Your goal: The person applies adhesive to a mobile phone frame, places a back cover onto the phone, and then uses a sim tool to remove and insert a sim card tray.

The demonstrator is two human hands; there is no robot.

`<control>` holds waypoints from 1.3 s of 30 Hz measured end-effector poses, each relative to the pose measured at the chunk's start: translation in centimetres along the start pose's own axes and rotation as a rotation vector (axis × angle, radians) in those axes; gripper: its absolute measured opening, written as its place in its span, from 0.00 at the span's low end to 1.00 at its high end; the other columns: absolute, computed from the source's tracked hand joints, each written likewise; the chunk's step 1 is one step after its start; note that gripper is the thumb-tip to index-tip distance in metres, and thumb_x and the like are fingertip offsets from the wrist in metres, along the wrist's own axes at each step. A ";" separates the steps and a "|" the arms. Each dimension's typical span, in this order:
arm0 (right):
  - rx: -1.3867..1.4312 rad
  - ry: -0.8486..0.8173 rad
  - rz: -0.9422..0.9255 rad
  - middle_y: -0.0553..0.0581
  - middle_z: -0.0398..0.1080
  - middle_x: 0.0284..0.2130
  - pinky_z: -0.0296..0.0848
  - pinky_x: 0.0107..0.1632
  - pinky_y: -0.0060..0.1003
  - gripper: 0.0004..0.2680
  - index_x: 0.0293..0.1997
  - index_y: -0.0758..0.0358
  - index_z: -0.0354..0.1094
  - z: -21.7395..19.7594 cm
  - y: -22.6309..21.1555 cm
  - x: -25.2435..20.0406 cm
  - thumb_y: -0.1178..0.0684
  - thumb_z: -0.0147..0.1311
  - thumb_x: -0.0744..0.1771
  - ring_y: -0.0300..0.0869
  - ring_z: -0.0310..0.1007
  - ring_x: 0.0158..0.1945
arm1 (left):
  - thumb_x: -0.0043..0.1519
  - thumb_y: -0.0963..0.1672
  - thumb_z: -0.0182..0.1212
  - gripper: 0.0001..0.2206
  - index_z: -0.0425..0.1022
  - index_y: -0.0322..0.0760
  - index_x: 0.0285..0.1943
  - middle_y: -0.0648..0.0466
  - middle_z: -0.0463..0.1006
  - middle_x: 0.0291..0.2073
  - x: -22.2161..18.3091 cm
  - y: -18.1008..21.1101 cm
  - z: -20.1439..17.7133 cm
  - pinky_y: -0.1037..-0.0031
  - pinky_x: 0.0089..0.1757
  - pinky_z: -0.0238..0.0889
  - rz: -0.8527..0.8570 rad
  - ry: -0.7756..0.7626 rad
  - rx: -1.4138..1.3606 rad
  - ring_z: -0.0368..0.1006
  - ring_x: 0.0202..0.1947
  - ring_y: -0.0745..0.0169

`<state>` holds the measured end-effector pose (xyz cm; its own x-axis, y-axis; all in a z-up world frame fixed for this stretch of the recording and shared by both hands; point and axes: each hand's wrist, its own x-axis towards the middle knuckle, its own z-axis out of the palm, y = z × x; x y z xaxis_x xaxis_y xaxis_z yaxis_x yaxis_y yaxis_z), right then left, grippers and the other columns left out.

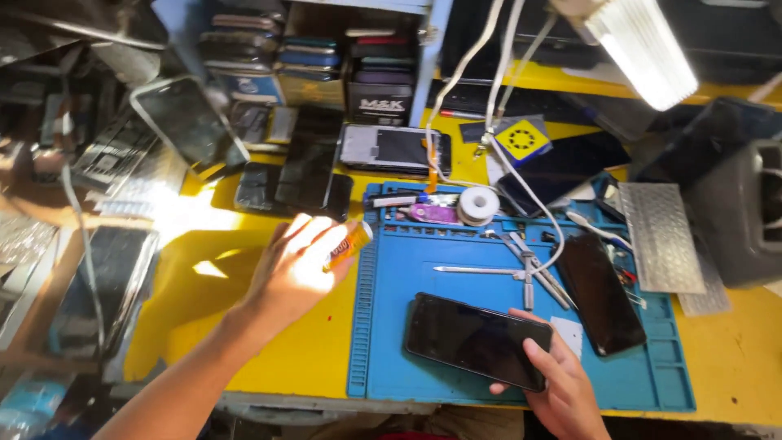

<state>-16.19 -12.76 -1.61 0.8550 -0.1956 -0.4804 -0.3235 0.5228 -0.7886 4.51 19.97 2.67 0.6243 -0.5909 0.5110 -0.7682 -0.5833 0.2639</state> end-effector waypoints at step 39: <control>-0.009 -0.657 -0.233 0.80 0.72 0.54 0.80 0.51 0.61 0.21 0.70 0.78 0.52 3.9 -2.6 8.0 0.67 0.51 0.68 0.63 0.76 0.56 | 0.44 0.55 0.77 0.47 0.62 0.53 0.77 0.45 0.76 0.47 4.6 5.2 2.2 0.60 0.41 0.77 -0.064 -0.437 -0.325 0.80 0.44 0.42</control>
<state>-6.89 -12.52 -1.92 0.9697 0.2423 0.0309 -0.1031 0.5206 -0.8475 3.74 13.00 4.64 0.6191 -0.7766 0.1167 -0.6879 -0.4646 0.5576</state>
